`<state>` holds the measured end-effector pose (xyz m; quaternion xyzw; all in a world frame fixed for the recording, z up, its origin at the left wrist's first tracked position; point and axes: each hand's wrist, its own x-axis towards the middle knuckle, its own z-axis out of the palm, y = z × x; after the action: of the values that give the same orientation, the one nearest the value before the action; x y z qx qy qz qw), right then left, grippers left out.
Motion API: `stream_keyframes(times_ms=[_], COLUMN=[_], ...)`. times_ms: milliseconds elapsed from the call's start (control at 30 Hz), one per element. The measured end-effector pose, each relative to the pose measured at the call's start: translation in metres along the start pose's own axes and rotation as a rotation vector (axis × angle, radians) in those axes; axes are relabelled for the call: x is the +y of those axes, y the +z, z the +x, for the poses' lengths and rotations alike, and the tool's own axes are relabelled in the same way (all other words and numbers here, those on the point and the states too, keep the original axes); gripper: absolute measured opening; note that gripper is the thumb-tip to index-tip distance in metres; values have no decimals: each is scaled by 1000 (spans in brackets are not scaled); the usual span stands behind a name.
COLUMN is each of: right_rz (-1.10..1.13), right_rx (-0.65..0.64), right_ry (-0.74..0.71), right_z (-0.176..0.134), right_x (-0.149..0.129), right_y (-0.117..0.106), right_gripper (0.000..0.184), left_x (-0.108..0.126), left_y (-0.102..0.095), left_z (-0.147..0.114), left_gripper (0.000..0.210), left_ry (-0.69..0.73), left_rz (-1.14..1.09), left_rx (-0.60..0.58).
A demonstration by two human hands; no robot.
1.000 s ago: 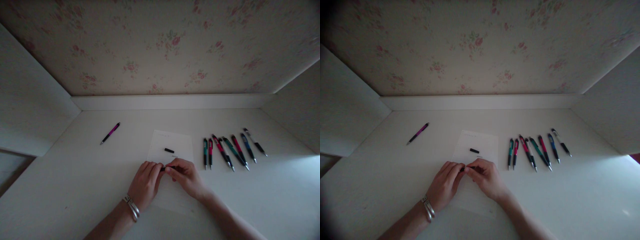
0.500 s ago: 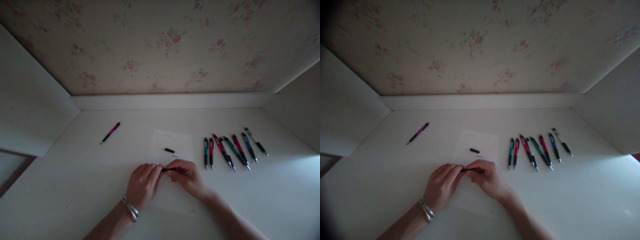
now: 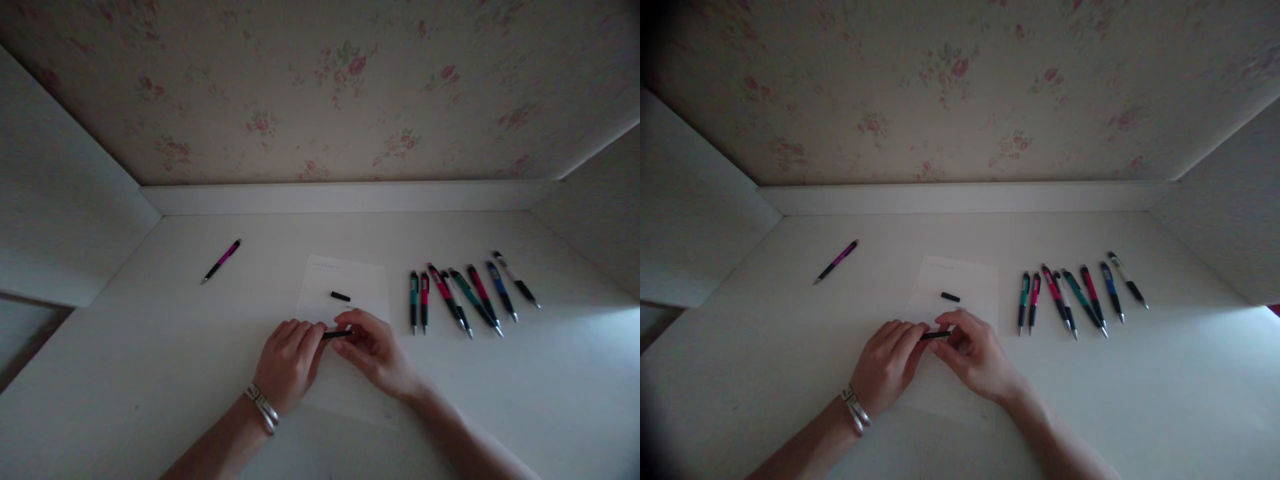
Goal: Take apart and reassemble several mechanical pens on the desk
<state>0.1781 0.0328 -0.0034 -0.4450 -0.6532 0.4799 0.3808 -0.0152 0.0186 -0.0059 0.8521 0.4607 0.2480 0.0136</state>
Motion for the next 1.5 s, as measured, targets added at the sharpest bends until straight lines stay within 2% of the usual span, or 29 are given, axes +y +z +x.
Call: stream_keyframes(times_ms=[100, 233, 300, 333, 533, 667, 800, 900, 1033, 1133, 1267, 1500], right_rz=[-40, -126, -125, -117, 52, 151, 173, 158, 127, 145, 128, 68], right_rx=[-15, 9, 25, 31, -14, -25, -35, 10, 35, -2, -13, 31], right_ry=[-48, -92, -92, -80, -29, -59, -113, -83, -60, -126, -165, -105], right_z=[0, 2, 2, 2, 2, 2, 4, 5, 4, 3, 6, 6], right_x=[1, -3, -4, -4, -3, 0, 3, 3, 2, 2, 3, 1], right_y=[0, 0, 0, 1, 1, 0, -1, -1, 1, 1, 2, 5], right_gripper=[15, 29, 22, 17, 16, 18, 18, 12, 21, 31, 16, 18], left_x=[1, 2, 2, 2, 2, 3, 3, 3, 4, 4, 5, 6], left_y=[-1, 0, 1, 1, 0, 1, 2, 3, 3, 2, 3, 2], left_z=[1, 2, 1, 1, 1, 0, -1, -2, -3, -2, -1, -1], left_gripper=[14, 15, 16, 17, 20, 23, 21, 22, 23, 19, 9, 14], left_ry=[-8, -11, -7, -3, 4, 11, 25, 58, 104, 90, 61, 51], left_rz=[15, 20, 21, 22, 4, -24, -58, -55, -62, -66, -51, -86], left_rx=[0, 14, -1, -10, -20, -18, -14, 29, 89, 71, 40, 66])
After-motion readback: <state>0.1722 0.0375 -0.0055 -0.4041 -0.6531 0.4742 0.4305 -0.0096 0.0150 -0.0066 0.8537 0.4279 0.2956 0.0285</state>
